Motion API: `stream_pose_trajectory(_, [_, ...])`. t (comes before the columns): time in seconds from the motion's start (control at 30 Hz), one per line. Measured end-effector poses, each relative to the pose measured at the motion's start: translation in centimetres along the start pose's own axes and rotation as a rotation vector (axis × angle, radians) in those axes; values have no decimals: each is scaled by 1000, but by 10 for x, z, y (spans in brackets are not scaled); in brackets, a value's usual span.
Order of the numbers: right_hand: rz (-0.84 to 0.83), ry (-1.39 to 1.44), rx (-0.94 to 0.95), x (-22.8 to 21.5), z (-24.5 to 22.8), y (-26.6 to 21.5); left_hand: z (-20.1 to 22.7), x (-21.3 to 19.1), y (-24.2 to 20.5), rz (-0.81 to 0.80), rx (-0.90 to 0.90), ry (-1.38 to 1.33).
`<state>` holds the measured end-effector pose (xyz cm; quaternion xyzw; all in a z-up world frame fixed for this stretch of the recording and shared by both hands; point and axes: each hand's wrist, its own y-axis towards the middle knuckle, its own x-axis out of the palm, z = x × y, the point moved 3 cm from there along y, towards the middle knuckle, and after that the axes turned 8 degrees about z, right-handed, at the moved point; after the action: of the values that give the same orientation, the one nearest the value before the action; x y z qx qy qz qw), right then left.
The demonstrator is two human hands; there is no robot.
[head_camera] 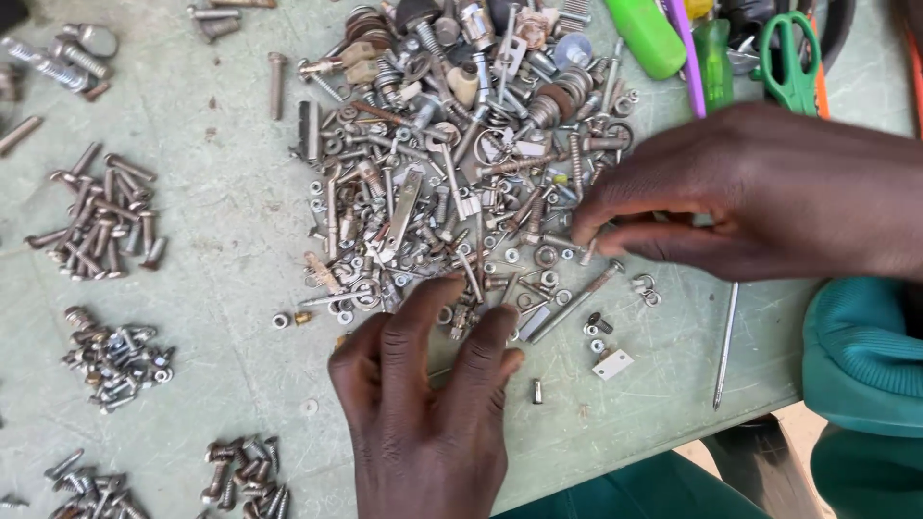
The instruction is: Sorting a mixed collection of screws, nuts, and bolts into organized piles on a workbench.
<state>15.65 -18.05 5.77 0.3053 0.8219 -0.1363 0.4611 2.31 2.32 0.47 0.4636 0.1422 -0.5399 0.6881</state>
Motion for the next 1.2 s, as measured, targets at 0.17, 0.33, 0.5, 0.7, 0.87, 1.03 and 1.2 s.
stream_pose_trajectory(0.17, [-123,27,-20,-3,2,-4,-8,-3,2,28,-31,-47])
stream_pose_trajectory(0.33, [-81,-84,23,0,0,0,-8,-2,2,63,-15,-96])
stream_pose_trajectory(0.5, [-28,-180,86,28,-15,-2,-5,-10,5,104,-41,-102])
stream_pose_trajectory(0.7, [138,38,204,12,-14,-1,0,-15,14,183,-42,-118])
stream_pose_trajectory(0.87, [262,1018,473,-7,34,-12,6,-8,19,192,-62,-202])
stream_pose_trajectory(1.03, [280,567,543,14,5,-7,4,-14,20,232,-136,-148])
stream_pose_trajectory(1.2, [161,-291,408,36,-13,-4,-10,-17,16,308,-139,-19])
